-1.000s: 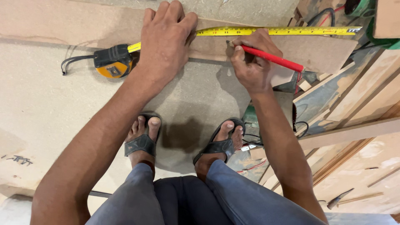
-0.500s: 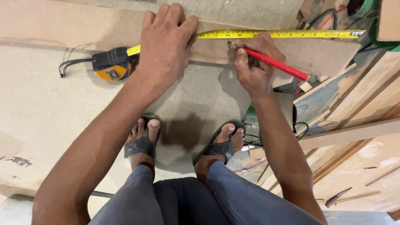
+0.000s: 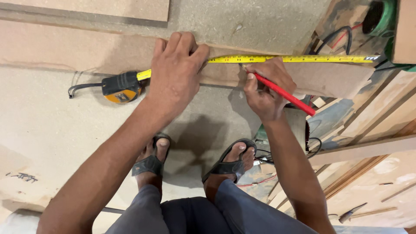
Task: The person measures a wooden board using a tape measure and marks it with a pencil. They apply glue from a container to the board's surface and then hammer nails to secure a second wooden piece to the first one.
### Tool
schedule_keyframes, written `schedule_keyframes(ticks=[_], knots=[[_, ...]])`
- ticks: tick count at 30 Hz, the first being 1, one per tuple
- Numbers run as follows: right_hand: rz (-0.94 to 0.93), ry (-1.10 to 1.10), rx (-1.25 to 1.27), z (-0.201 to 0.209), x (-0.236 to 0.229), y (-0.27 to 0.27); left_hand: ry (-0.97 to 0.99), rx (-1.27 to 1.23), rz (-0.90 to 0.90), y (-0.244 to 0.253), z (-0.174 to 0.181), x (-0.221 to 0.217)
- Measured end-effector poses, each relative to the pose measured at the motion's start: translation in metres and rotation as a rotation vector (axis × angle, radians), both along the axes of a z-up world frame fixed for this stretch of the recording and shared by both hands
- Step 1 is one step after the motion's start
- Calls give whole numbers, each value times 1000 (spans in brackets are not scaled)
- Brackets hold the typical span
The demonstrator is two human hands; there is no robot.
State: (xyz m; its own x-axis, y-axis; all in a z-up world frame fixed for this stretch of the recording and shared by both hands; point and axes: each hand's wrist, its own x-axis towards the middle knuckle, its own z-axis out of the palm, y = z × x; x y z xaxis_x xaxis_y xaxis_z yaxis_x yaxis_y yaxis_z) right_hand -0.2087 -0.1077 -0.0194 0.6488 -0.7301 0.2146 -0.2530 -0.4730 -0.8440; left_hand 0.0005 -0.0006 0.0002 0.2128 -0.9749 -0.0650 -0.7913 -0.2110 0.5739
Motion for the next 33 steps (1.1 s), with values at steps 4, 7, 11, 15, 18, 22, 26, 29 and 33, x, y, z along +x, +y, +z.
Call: schedule_keyframes(ticks=[4, 7, 11, 15, 18, 22, 26, 29, 33], knots=[[24, -31, 10, -1, -2, -1, -6, 11, -4, 2, -2, 0], [41, -31, 23, 0, -2, -2, -10, 5, -4, 3, -3, -1], [37, -47, -9, -1, -1, -2, -28, 20, -6, 3, -4, -2], [29, -20, -24, -1, -1, -2, -15, 23, -7, 2, -2, -2], [32, -17, -21, -2, -3, -2, -21, 42, -8, 2, -2, -2], [48, -53, 26, -2, -3, -3, -26, 48, -13, 2, -2, -2], [30, -26, 13, -2, -2, -3, -22, 42, -10, 2, -4, -2], [17, -1, 8, -2, -3, -2, -42, 44, -19, 3, -5, -3], [25, -19, -5, -6, -7, 0, -17, 27, -8, 2, -3, -2]])
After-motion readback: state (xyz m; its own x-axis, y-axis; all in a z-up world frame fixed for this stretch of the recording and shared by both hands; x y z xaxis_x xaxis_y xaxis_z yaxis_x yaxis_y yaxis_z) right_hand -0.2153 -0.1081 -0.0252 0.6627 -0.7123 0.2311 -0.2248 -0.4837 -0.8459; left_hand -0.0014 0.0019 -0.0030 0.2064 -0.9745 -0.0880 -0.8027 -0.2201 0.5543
